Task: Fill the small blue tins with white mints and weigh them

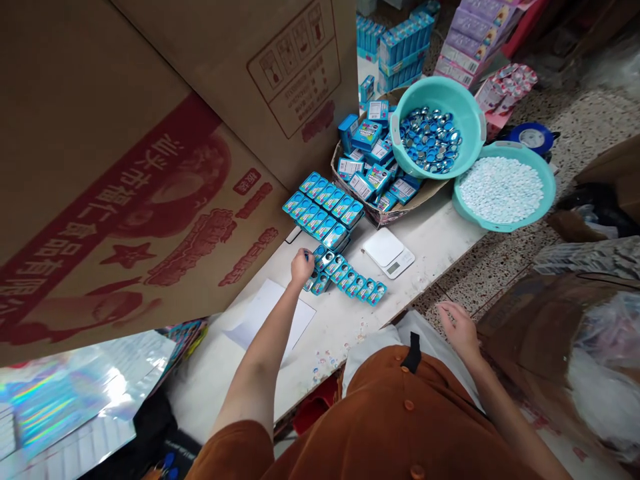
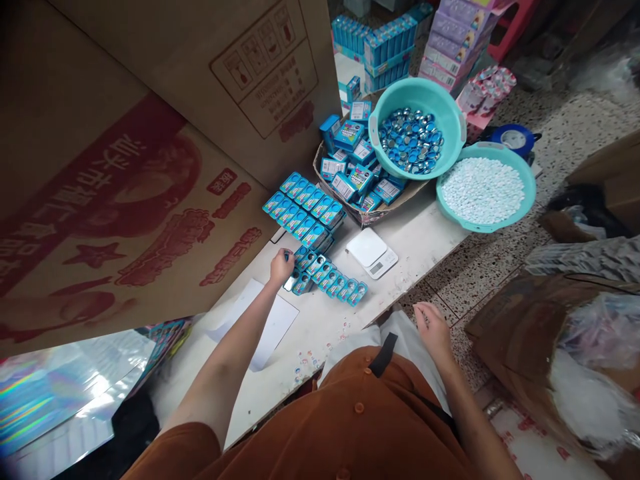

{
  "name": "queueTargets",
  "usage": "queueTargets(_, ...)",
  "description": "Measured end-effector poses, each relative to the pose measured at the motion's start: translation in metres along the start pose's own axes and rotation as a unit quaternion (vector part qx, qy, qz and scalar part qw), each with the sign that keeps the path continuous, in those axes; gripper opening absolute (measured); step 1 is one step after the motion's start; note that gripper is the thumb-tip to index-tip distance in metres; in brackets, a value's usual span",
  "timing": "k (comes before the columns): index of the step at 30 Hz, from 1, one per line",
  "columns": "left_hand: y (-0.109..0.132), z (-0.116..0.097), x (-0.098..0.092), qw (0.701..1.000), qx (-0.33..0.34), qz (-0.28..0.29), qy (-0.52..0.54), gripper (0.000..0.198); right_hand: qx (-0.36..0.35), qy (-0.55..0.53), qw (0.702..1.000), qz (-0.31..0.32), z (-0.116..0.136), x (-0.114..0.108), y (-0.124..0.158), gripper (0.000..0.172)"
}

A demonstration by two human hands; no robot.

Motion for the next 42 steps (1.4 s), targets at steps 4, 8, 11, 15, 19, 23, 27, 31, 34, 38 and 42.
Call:
queueTargets(4,-0.018,-0.003,-0.006,1.0,-0.004,0.02,-0.01,0.013,-0.005,0.001,1.0,0.004,0.002,0.001,-0.002,0.031)
queueTargets(8,-0.039,-0.007,-0.006,0.995,-0.008,0.064,-0.073,0.033,-0.001,0.004,1.0,0.007,0.0,0.0,-0.002,0.031)
queueTargets(11,-0.05,-0.007,-0.004,0.989,-0.016,0.093,-0.11,0.038,-0.002,0.004,1.0,0.009,-0.001,-0.001,-0.002,0.031)
queueTargets(15,-0.061,-0.003,-0.001,0.986,-0.039,0.115,-0.114,0.04,0.005,0.003,1.0,0.008,-0.003,-0.002,-0.001,0.03)
queueTargets(19,-0.073,0.005,-0.001,0.986,-0.097,0.128,-0.04,0.037,0.012,-0.001,1.0,0.022,-0.005,0.0,-0.002,0.029)
queueTargets(23,-0.085,0.009,0.001,0.981,-0.134,0.138,-0.021,0.035,0.024,-0.001,0.999,0.042,-0.005,0.004,-0.004,0.029)
queueTargets(27,-0.089,0.007,0.004,0.975,-0.137,0.162,-0.06,0.031,0.027,-0.002,0.998,0.049,-0.003,0.008,-0.008,0.03)
queueTargets(31,-0.078,0.003,0.003,0.971,-0.118,0.17,-0.121,0.038,0.021,-0.008,0.999,0.041,-0.001,0.006,-0.01,0.031)
queueTargets(34,-0.055,0.0,0.0,0.986,-0.058,0.124,-0.096,0.037,0.018,-0.002,0.999,0.032,-0.003,0.001,-0.01,0.031)
queueTargets(38,-0.009,0.003,-0.011,1.0,-0.007,-0.025,0.005,0.028,0.013,0.006,0.999,0.033,-0.006,-0.003,-0.008,0.031)
queueTargets(42,0.035,0.007,-0.003,0.981,-0.001,-0.041,0.188,0.024,-0.016,0.009,0.999,0.04,0.001,0.0,-0.011,0.029)
Point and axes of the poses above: each hand's wrist, its own y-axis away from the middle knuckle, its own x-axis out of the palm, z = x × y, the point moved 6 cm from there along -y, towards the middle knuckle, and after that the axes turned 14 degrees about z, right-handed, at the moved point
